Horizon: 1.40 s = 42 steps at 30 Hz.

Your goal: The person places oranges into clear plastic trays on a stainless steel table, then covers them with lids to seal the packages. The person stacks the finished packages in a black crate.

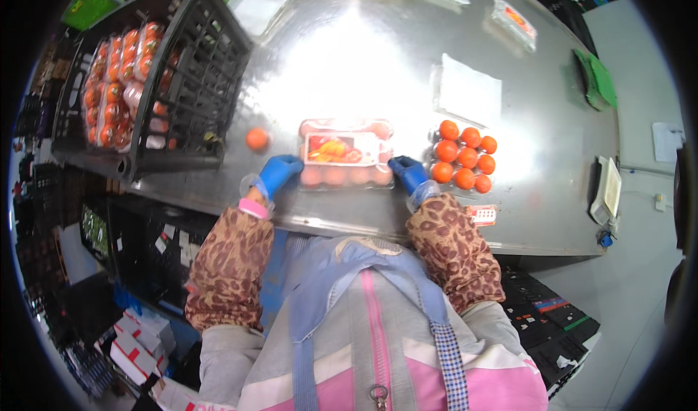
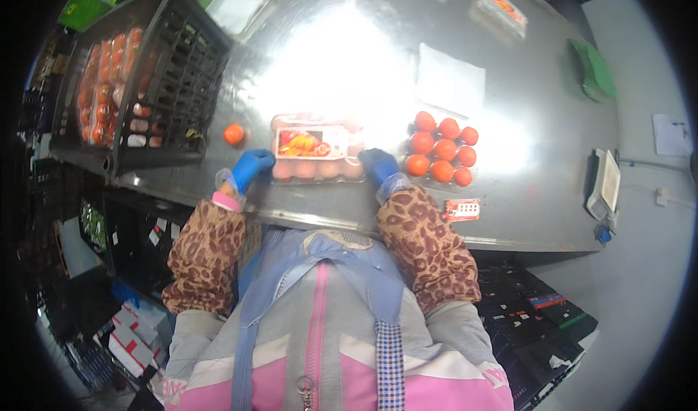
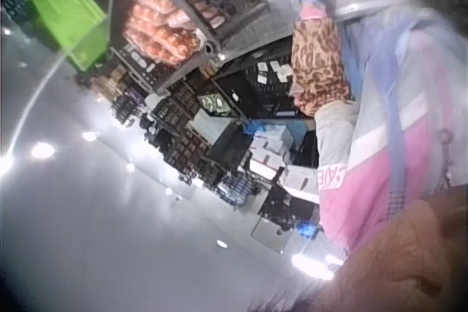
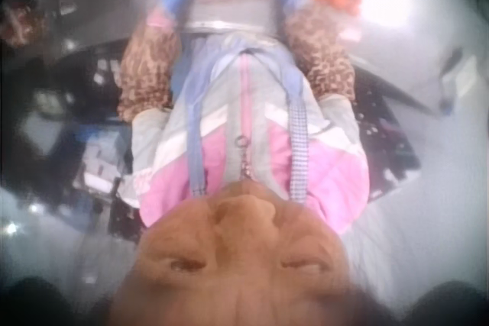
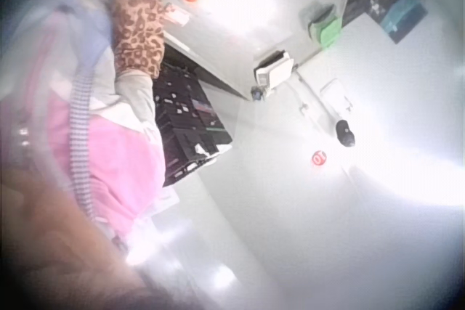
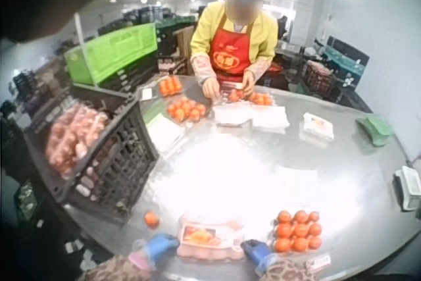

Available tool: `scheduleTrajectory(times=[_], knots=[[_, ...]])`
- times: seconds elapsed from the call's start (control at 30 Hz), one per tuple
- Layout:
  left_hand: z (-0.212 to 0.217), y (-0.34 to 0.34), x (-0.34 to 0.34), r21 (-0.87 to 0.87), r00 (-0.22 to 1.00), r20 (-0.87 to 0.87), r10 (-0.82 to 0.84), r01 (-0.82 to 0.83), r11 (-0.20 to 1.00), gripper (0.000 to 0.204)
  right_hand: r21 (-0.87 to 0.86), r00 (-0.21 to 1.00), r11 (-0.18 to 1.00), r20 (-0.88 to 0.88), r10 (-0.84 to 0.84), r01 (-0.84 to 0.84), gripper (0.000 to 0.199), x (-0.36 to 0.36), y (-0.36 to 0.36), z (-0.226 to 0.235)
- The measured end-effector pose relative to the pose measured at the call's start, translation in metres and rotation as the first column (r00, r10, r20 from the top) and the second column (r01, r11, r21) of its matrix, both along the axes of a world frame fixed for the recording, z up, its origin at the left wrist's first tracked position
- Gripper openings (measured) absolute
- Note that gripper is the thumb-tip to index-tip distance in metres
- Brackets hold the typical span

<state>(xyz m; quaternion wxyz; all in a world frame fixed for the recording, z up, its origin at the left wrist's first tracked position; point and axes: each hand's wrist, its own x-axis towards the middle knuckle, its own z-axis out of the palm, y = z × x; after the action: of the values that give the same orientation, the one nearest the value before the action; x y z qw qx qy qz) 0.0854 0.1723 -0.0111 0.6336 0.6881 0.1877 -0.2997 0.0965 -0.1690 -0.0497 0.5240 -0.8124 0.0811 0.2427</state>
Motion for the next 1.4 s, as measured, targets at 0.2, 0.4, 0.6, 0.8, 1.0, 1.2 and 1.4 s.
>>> scheduleTrajectory(times=[0.2, 0.4, 0.6, 0.8, 1.0, 1.2, 1.4], knots=[[-0.004, 0.003, 0.006, 0.03, 0.999, -0.012, -0.042, 0.043, 0.999, 0.019, -0.053, 0.999, 0.998, -0.033, -0.029, 0.027, 0.03, 0.0, 0.005, -0.003], [-0.029, 0.003, 0.004, 0.181, 0.988, 0.145, -0.054, 0.027, 0.983, 0.015, -0.168, 0.996, 0.983, -0.064, 0.059, -0.069, 0.039, 0.002, 0.01, 0.006], [-0.04, 0.004, 0.0, 0.245, 0.989, 0.148, -0.012, -0.025, 0.969, 0.013, -0.182, 0.993, 0.983, -0.114, -0.013, -0.008, 0.04, 0.002, 0.015, 0.005], [-0.033, 0.001, -0.007, 0.211, 0.98, 0.193, 0.052, -0.093, 0.973, 0.019, -0.194, 0.996, 0.98, -0.073, -0.045, 0.03, 0.042, -0.008, 0.018, 0.028], [-0.041, 0.006, -0.014, 0.227, 0.98, 0.201, -0.002, -0.045, 0.973, 0.022, -0.34, 0.96, 0.939, 0.243, 0.139, -0.05, 0.031, 0.003, 0.007, 0.15], [-0.051, 0.011, -0.019, 0.022, 0.989, 0.075, 0.129, -0.131, 0.991, 0.012, -0.252, 0.576, 0.922, 0.723, 0.381, -0.294, 0.013, -0.037, -0.026, 0.361], [-0.025, 0.002, -0.02, 0.044, 0.979, 0.087, 0.182, -0.186, 0.981, 0.009, -0.46, 0.466, 0.762, 0.606, 0.645, -0.456, 0.017, -0.022, -0.022, 0.399]])
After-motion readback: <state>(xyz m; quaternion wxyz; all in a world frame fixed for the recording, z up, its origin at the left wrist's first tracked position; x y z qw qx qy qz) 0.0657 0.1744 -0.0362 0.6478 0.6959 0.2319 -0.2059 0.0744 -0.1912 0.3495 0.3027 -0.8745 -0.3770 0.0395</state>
